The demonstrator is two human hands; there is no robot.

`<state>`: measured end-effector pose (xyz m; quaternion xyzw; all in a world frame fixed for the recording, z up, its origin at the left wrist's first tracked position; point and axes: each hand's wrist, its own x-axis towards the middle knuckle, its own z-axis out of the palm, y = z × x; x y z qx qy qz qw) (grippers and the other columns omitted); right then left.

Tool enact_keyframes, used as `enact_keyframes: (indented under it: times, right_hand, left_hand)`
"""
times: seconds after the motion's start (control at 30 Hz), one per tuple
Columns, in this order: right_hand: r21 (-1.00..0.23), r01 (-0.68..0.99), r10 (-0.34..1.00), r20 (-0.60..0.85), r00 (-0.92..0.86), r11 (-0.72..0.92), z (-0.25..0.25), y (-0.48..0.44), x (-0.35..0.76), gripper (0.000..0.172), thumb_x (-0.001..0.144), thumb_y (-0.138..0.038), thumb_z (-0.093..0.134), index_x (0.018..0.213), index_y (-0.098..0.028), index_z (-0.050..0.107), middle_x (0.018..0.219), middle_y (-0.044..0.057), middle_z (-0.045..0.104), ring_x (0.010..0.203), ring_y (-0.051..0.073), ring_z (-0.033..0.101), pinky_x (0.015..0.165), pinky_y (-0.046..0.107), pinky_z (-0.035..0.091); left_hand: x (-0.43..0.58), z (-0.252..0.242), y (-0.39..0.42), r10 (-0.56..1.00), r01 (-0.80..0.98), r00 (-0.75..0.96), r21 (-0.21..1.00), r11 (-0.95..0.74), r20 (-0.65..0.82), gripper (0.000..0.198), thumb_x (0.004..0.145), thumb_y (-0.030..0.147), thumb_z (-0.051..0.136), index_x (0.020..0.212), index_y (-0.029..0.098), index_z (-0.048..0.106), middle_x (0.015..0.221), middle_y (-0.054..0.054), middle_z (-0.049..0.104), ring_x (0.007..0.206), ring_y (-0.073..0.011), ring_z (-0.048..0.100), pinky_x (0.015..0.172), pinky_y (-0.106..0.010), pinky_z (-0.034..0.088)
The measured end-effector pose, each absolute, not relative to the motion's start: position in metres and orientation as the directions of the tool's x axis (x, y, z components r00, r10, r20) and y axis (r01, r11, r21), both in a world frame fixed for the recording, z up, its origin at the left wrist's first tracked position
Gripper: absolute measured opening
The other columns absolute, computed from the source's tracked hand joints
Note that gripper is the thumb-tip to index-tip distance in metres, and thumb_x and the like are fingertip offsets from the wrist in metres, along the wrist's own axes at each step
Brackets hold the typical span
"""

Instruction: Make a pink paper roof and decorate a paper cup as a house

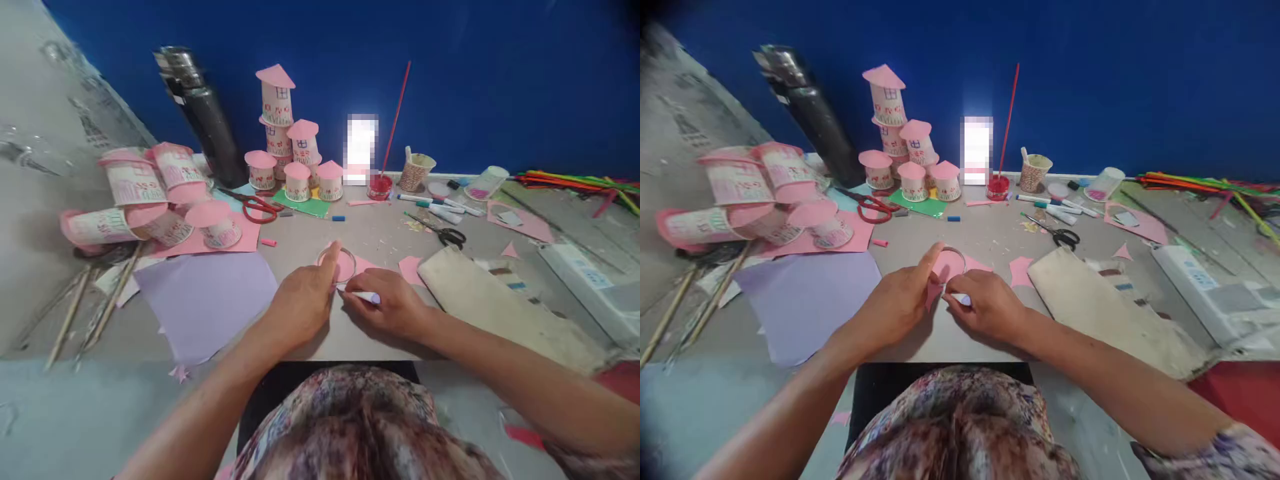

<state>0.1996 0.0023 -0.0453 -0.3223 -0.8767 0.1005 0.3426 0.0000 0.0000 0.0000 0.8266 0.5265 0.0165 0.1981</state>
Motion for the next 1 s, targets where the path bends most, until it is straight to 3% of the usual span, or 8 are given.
enact_keyframes:
  times: [0.17, 0.33, 0.43, 0.57, 0.63, 0.73, 0.83, 1.0]
  right_hand:
    - [-0.279, 0.506, 0.570, 0.529, -0.628, 0.816, -0.052, 0.001, 0.194, 0.014, 0.102, -0.020, 0.056, 0.090, -0.019, 0.064, 0.074, 0.004, 0.068, 0.068, 0.018, 0.059, 0.062, 0.030, 0.037]
    - [-0.091, 0.493, 0.474, 0.468, -0.746, 0.865, -0.054, 0.003, 0.186, 0.012, 0.096, -0.010, 0.056, 0.096, -0.017, 0.065, 0.079, 0.006, 0.071, 0.071, 0.020, 0.058, 0.061, 0.032, 0.036]
    - [-0.051, 0.468, 0.431, 0.484, -0.761, 0.882, -0.047, -0.002, 0.186, 0.014, 0.093, -0.007, 0.056, 0.097, -0.017, 0.066, 0.079, 0.006, 0.072, 0.070, 0.019, 0.058, 0.060, 0.033, 0.036]
    - [-0.109, 0.479, 0.453, 0.556, -0.697, 0.871, -0.027, -0.016, 0.205, 0.007, 0.097, -0.016, 0.062, 0.091, -0.018, 0.066, 0.075, 0.003, 0.073, 0.066, 0.018, 0.061, 0.060, 0.032, 0.039]
    - [-0.157, 0.518, 0.498, 0.597, -0.629, 0.841, -0.016, -0.019, 0.221, 0.005, 0.097, -0.017, 0.064, 0.093, -0.018, 0.067, 0.074, 0.003, 0.074, 0.064, 0.017, 0.064, 0.060, 0.031, 0.041]
    - [-0.232, 0.593, 0.582, 0.636, -0.507, 0.771, -0.002, -0.012, 0.242, 0.004, 0.096, -0.017, 0.068, 0.093, -0.020, 0.068, 0.076, 0.004, 0.077, 0.066, 0.017, 0.068, 0.063, 0.030, 0.045]
    - [-0.306, 0.651, 0.678, 0.583, -0.448, 0.694, 0.012, 0.005, 0.250, 0.010, 0.097, -0.023, 0.066, 0.088, -0.021, 0.070, 0.076, 0.003, 0.077, 0.065, 0.016, 0.069, 0.063, 0.028, 0.046]
    - [-0.558, 0.618, 0.829, 0.435, -0.350, 0.554, 0.034, 0.036, 0.226, 0.015, 0.090, -0.030, 0.069, 0.080, -0.020, 0.074, 0.070, 0.000, 0.074, 0.054, 0.012, 0.057, 0.055, 0.027, 0.040]
  left_hand:
    - [-0.005, 0.010, 0.005, 0.850, 0.842, 0.487, 0.365, -0.397, -0.201, 0.084, 0.091, 0.003, 0.045, 0.168, 0.015, 0.011, 0.129, -0.015, 0.074, 0.112, -0.0288, 0.073, 0.090, -0.039, 0.053]
    - [-0.003, 0.016, 0.014, 0.837, 0.868, 0.483, 0.270, -0.417, -0.258, 0.088, 0.089, 0.004, 0.050, 0.168, 0.012, 0.011, 0.112, -0.012, 0.078, 0.103, -0.0297, 0.074, 0.080, -0.036, 0.051]
    - [-0.001, 0.019, 0.017, 0.830, 0.866, 0.494, 0.234, -0.442, -0.258, 0.083, 0.089, 0.007, 0.053, 0.165, 0.012, 0.020, 0.104, -0.010, 0.078, 0.096, -0.0299, 0.074, 0.075, -0.035, 0.048]
    - [0.002, 0.018, 0.012, 0.804, 0.828, 0.556, 0.218, -0.516, -0.210, 0.044, 0.096, 0.010, 0.052, 0.139, 0.017, 0.055, 0.099, -0.009, 0.076, 0.091, -0.0288, 0.072, 0.074, -0.036, 0.048]
    - [0.006, 0.015, 0.005, 0.796, 0.812, 0.580, 0.199, -0.549, -0.173, 0.030, 0.101, 0.011, 0.046, 0.124, 0.017, 0.064, 0.105, -0.011, 0.075, 0.096, -0.0292, 0.071, 0.081, -0.039, 0.049]
    - [0.016, 0.006, -0.008, 0.806, 0.819, 0.573, 0.137, -0.557, -0.150, 0.026, 0.105, 0.018, 0.046, 0.118, 0.012, 0.067, 0.112, -0.015, 0.071, 0.107, -0.0328, 0.068, 0.091, -0.047, 0.050]
    - [0.023, -0.005, -0.019, 0.827, 0.835, 0.550, 0.091, -0.543, -0.114, 0.025, 0.104, 0.026, 0.054, 0.114, 0.010, 0.069, 0.114, -0.016, 0.068, 0.112, -0.0352, 0.065, 0.091, -0.049, 0.052]
    - [0.022, -0.014, -0.029, 0.874, 0.873, 0.486, 0.066, -0.484, -0.017, 0.032, 0.100, 0.037, 0.065, 0.122, 0.013, 0.070, 0.118, -0.017, 0.067, 0.115, -0.0350, 0.063, 0.092, -0.048, 0.052]
